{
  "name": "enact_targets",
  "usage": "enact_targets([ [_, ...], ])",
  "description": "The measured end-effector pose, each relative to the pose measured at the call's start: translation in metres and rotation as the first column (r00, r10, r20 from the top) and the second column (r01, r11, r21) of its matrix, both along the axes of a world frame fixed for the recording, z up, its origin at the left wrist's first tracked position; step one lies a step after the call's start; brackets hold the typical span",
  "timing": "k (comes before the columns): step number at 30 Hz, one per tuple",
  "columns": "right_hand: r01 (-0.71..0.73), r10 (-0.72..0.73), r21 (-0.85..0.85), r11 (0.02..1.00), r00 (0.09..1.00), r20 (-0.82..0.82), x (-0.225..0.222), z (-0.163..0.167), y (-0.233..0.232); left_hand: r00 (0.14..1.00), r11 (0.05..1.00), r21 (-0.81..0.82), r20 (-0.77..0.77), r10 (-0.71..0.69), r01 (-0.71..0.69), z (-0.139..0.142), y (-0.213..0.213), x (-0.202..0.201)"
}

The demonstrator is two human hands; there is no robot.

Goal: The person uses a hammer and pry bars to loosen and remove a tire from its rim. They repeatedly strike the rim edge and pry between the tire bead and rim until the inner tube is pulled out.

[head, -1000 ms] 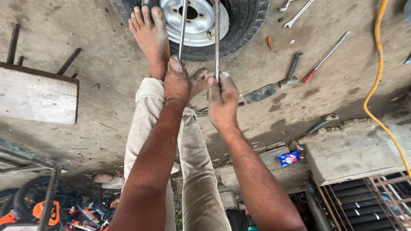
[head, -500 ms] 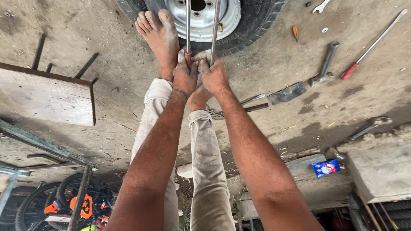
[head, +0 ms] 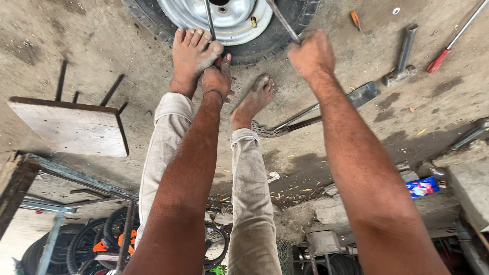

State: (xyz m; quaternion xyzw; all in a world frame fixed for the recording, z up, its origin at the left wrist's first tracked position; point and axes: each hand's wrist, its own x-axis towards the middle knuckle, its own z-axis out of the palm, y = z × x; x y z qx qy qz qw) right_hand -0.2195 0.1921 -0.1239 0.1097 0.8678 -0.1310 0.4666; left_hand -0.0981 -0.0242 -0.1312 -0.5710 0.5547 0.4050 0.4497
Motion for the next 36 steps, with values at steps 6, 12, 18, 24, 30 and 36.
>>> enact_targets([
  [6, -0.311, 0.346, 0.196, 0.930, 0.921, -0.179, -0.066, 0.015, 0.030, 0.912, 0.886, 0.217, -0.106, -0.396, 0.410, -0.006, -0.036, 0.020],
  [12, -0.490, 0.518, 0.171, 0.855, 0.813, -0.266, -0.115, 0.052, 0.060, 0.585, 0.628, 0.051, -0.429, -0.689, 0.777, -0.002, -0.063, 0.012],
  [18, -0.252, 0.249, -0.056, 0.966, 0.967, -0.053, -0.117, 0.130, 0.070, 0.058, 0.521, -0.630, -0.604, -0.794, 0.576, 0.022, -0.080, -0.031],
  [24, -0.067, 0.042, -0.183, 0.981, 0.990, -0.137, -0.141, 0.168, 0.054, 0.423, 0.538, -0.094, -0.510, -0.749, 0.838, 0.052, -0.059, -0.095],
  [30, -0.337, 0.290, -0.142, 0.931, 0.917, -0.273, -0.190, 0.177, -0.007, 0.314, 0.555, -0.115, -0.722, -0.616, 0.824, 0.105, 0.017, -0.171],
  [36, -0.364, 0.352, -0.002, 0.931, 0.901, -0.251, -0.209, 0.184, -0.001, 0.241, 0.694, -0.229, -0.826, -0.509, 0.682, 0.139, 0.049, -0.205],
])
